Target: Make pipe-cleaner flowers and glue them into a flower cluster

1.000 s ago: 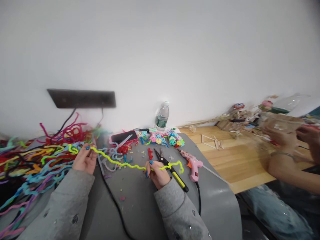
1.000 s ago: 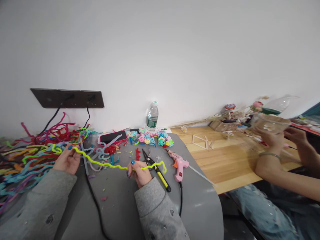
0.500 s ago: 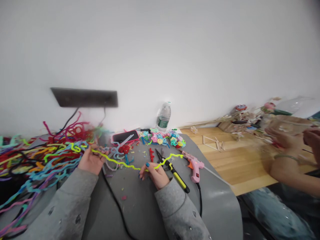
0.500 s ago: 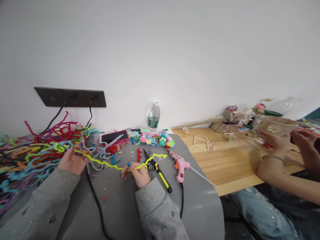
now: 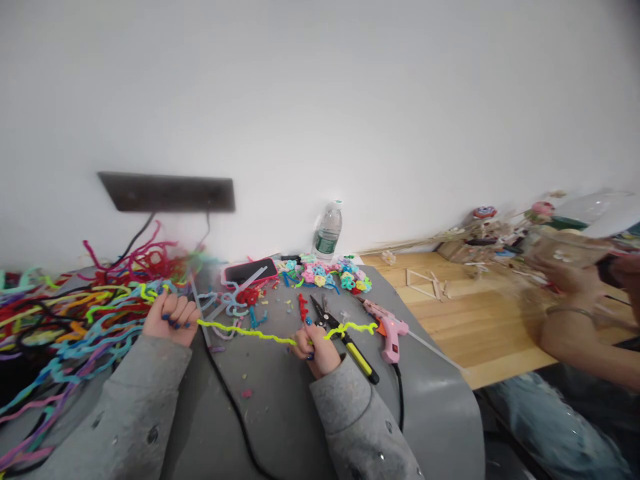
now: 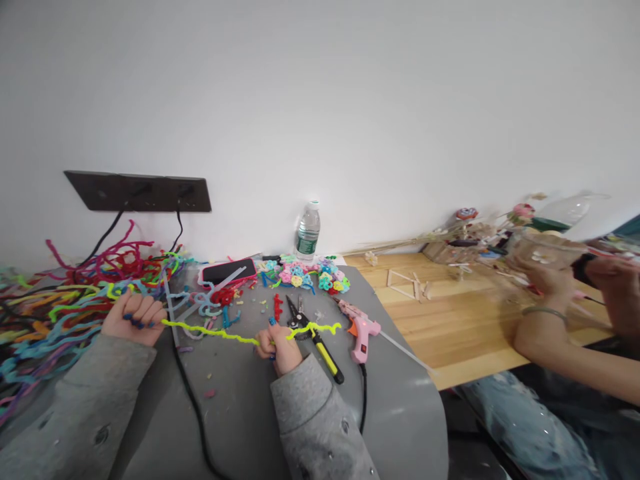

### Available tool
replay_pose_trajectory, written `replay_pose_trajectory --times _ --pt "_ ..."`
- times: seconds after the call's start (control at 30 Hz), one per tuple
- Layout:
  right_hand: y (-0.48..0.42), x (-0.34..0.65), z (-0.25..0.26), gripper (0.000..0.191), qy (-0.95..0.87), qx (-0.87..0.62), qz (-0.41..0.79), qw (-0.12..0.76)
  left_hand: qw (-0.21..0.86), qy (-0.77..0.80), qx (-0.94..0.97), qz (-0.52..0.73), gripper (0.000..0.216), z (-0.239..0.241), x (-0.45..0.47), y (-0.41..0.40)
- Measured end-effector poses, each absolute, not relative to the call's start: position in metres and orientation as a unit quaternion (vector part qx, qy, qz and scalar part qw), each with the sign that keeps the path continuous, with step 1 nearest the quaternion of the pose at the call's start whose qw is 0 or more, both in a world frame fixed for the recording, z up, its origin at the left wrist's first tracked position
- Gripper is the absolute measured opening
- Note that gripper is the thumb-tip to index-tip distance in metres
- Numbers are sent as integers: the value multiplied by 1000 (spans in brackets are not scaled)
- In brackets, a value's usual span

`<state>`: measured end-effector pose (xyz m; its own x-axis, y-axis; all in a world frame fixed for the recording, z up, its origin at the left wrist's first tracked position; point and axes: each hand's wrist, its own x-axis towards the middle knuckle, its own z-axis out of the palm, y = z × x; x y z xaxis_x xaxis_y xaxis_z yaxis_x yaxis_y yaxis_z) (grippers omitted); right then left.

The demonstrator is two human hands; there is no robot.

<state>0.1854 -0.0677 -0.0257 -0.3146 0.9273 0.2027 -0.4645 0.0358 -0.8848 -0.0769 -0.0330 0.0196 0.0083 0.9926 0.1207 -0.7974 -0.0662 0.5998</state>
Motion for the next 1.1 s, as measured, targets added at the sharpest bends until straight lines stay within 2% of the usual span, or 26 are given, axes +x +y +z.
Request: replay_pose_trajectory --times 0.3,0.63,0.77,0.87,1.1 --pt "-69 185 -29 64 -510 -252 651 503 604 235 207 733 42 30 -90 -32" --pt "-68 183 -27 61 -543 -252 633 491 572 189 242 761 45 28 -98 -30" --pt "-68 185 -28 52 -541 -304 610 493 567 170 239 770 44 28 -105 -29" --pt "-68 187 -27 44 -501 -319 608 527 556 164 214 786 42 31 -110 -29" --pt "-66 188 -24 35 -463 -271 639 551 559 237 141 782 26 34 -99 -29"
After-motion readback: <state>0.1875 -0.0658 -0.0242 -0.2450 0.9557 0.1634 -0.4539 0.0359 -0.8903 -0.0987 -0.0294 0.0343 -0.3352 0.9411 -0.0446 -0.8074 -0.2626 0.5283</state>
